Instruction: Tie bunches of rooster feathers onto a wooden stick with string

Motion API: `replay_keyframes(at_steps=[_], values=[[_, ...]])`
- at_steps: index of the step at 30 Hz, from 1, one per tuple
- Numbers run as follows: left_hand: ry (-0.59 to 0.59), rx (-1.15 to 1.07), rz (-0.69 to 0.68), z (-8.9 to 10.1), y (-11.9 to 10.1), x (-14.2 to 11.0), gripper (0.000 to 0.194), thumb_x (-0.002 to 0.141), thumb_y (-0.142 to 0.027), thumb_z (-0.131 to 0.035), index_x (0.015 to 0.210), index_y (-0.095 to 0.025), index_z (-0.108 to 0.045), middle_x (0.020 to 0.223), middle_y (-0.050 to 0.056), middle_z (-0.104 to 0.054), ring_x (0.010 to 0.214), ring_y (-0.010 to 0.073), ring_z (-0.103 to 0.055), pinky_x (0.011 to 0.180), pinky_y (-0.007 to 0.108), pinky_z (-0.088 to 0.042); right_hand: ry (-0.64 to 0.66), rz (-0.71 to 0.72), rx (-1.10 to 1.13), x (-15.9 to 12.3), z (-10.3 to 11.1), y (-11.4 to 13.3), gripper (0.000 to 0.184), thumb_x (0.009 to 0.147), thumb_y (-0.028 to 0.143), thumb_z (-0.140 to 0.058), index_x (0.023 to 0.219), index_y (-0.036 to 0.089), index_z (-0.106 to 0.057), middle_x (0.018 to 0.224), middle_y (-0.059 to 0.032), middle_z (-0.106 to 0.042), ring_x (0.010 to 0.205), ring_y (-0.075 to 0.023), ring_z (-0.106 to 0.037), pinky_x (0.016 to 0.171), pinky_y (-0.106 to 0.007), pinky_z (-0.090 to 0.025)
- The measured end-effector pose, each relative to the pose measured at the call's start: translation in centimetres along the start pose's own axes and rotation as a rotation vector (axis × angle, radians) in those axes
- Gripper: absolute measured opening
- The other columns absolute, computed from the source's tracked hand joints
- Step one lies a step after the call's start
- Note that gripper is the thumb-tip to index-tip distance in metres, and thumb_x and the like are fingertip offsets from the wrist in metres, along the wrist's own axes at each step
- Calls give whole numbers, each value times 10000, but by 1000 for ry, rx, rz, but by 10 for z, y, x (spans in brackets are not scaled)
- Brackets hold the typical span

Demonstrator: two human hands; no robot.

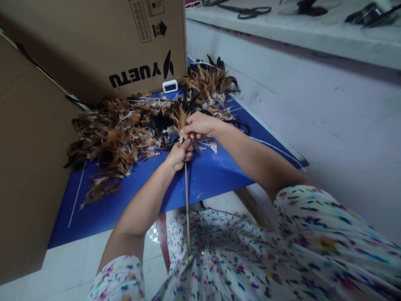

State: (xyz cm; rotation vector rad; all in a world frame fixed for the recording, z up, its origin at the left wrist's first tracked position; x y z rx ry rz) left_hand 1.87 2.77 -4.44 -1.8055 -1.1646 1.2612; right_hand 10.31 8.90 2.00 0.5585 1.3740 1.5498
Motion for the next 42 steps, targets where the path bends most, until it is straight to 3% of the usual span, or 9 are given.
replay_keyframes(at_steps=[4, 7, 16, 25, 30, 32, 35, 37, 42], values=[[29, -12, -8, -1, 0, 0, 287, 841, -356, -657, 768, -173, -447, 537, -79, -404, 340, -5, -233, 354, 120, -120, 18, 45, -40, 7, 2, -2, 330, 669, 159, -775, 458, 166, -522, 357, 33, -493, 277, -32, -340, 248, -144, -220], [45, -25, -5, 0, 0, 2, 337, 793, -379, -710, 766, -171, -446, 548, -82, -404, 348, -10, -228, 354, 118, -115, -20, -2, -136, 9, 4, -4, 356, 670, 155, -772, 452, 179, -491, 350, 52, -443, 296, -35, -316, 267, -161, -217], [100, -11, -23, 0, 0, 3, 401, 716, -335, -782, 727, -167, -418, 551, -89, -387, 357, -17, -243, 356, 118, -130, -39, -48, -263, 0, 6, 1, 358, 720, 101, -726, 488, 172, -462, 388, 39, -458, 352, -52, -346, 349, -184, -249], [81, -34, 27, 0, -3, 4, 125, 861, -210, -546, 802, -178, -440, 536, -76, -403, 336, 6, -220, 359, 135, -110, -71, -11, -449, -6, 4, 5, 252, 709, 89, -686, 539, 162, -515, 453, 33, -487, 410, -73, -392, 427, -226, -324], [110, -47, 22, 0, -5, 4, 172, 859, -190, -553, 780, -187, -400, 534, -87, -377, 340, 6, -210, 364, 132, -112, -78, 65, -550, -1, 6, 7, 123, 691, 162, -721, 619, 130, -626, 550, -6, -578, 502, -96, -495, 517, -244, -402], [112, -49, 19, 1, -5, 4, 232, 859, -214, -576, 748, -188, -374, 539, -87, -373, 344, 2, -208, 364, 131, -110, -163, 147, -574, -8, 13, 12, 129, 700, 237, -735, 691, 128, -667, 599, -12, -611, 566, -107, -538, 568, -242, -419], [106, -51, 15, 2, -6, 4, 299, 854, -258, -610, 721, -188, -352, 542, -86, -375, 350, -2, -213, 362, 129, -116, -431, 283, -555, -36, 31, 18, 181, 753, 313, -701, 779, 135, -691, 646, -8, -638, 615, -102, -562, 610, -229, -417], [107, -45, 8, 2, -7, 3, 315, 849, -274, -625, 719, -187, -351, 543, -88, -376, 351, -2, -217, 362, 128, -114, -499, 262, -529, -54, 37, 8, 262, 808, 379, -641, 714, 137, -678, 599, -10, -624, 578, -99, -556, 594, -229, -414], [110, 10, -52, 0, -12, -1, 358, 797, -317, -692, 699, -173, -379, 541, -92, -366, 356, -11, -230, 366, 128, -102, -101, 21, -345, -58, 9, -42, 455, 839, 547, -583, 681, 126, -656, 605, -46, -644, 466, -87, -524, 473, -222, -390]])
Point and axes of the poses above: each hand's wrist, its own x-axis towards the middle knuckle, its own z-axis out of the back of the hand, y = z × x, the point moved 5 cm from there along x, towards the middle knuckle
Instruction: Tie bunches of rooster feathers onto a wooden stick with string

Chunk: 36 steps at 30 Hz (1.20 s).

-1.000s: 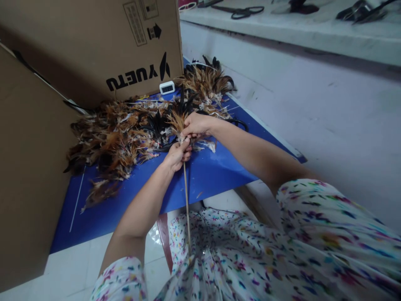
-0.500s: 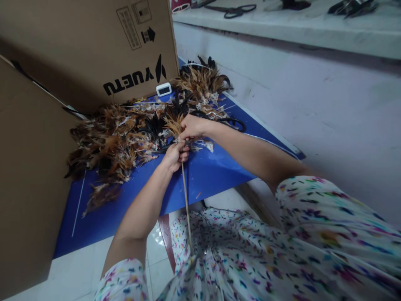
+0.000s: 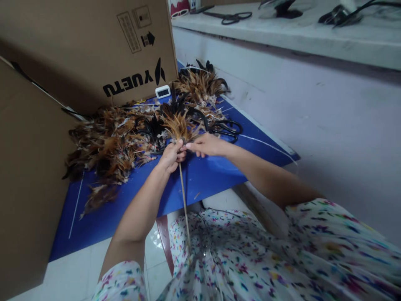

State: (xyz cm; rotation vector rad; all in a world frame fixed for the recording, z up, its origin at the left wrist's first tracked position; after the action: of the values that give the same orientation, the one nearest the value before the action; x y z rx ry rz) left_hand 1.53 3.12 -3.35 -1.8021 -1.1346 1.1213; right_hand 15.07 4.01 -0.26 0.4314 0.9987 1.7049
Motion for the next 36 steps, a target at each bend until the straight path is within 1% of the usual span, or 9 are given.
replay_keyframes(at_steps=[5, 10, 14, 18, 21, 24, 27, 30, 36], values=[[-43, 102, -49, -5, -6, -6, 303, 825, -269, -622, 662, -166, -388, 543, -76, -365, 360, -9, -239, 372, 137, -104, 59, -62, 439, 18, -26, 5, 430, 830, 545, -612, 813, 119, -675, 777, -75, -680, 640, -103, -576, 502, -194, -410], [-72, 145, -110, -12, -13, -11, 201, 857, -275, -579, 787, -191, -409, 571, -74, -410, 356, 3, -253, 385, 147, -110, -40, -63, 742, 38, -28, 24, 313, 755, 448, -711, 814, 148, -642, 658, 1, -598, 577, -92, -529, 552, -227, -447], [-78, 205, -117, -18, -17, -12, 251, 865, -304, -590, 802, -205, -367, 564, -90, -373, 353, 2, -251, 396, 155, -109, -147, 28, 815, 56, -23, 31, 269, 732, 404, -730, 800, 158, -644, 717, -13, -635, 619, -101, -553, 588, -229, -464], [-128, 269, -125, -22, -23, -12, 245, 874, -253, -571, 804, -215, -340, 539, -103, -339, 345, 8, -254, 397, 160, -108, -180, 50, 811, 64, -22, 34, 216, 808, 373, -654, 798, 160, -628, 720, -30, -651, 624, -106, -558, 594, -224, -467], [-132, 286, -126, -24, -27, -13, 219, 852, -191, -561, 796, -213, -351, 530, -102, -345, 339, 13, -270, 387, 153, -119, -150, 84, 840, 62, -23, 36, 234, 852, 379, -601, 767, 161, -601, 694, -33, -636, 584, -99, -544, 534, -209, -445], [-63, 212, -86, -24, -31, -15, 239, 771, -166, -606, 779, -210, -371, 537, -89, -379, 364, 39, -362, 379, 144, -175, -52, 88, 886, 59, -26, 35, 324, 881, 454, -549, 742, 164, -592, 644, -25, -607, 493, -86, -491, 432, -198, -390], [13, 52, -4, -21, -31, -14, 171, 755, -243, -592, 804, -207, -432, 592, -47, -492, 414, 91, -473, 382, 176, -297, -27, 70, 929, 58, -27, 29, 349, 879, 498, -547, 763, 171, -592, 596, -11, -588, 439, -82, -452, 395, -201, -374], [29, -67, 81, -14, -28, -10, 169, 829, -358, -494, 830, -190, -506, 635, 2, -567, 449, 133, -535, 401, 230, -396, -64, 66, 1002, 60, -27, 23, 311, 863, 475, -592, 773, 178, -568, 587, 3, -583, 467, -90, -491, 425, -200, -408], [70, -133, 146, -10, -15, 0, 388, 891, -526, -457, 808, -161, -560, 605, 18, -575, 426, 116, -519, 377, 214, -396, -61, 45, 1059, 60, -29, 21, 279, 883, 429, -591, 796, 166, -566, 602, 9, -594, 516, -86, -531, 488, -193, -446]])
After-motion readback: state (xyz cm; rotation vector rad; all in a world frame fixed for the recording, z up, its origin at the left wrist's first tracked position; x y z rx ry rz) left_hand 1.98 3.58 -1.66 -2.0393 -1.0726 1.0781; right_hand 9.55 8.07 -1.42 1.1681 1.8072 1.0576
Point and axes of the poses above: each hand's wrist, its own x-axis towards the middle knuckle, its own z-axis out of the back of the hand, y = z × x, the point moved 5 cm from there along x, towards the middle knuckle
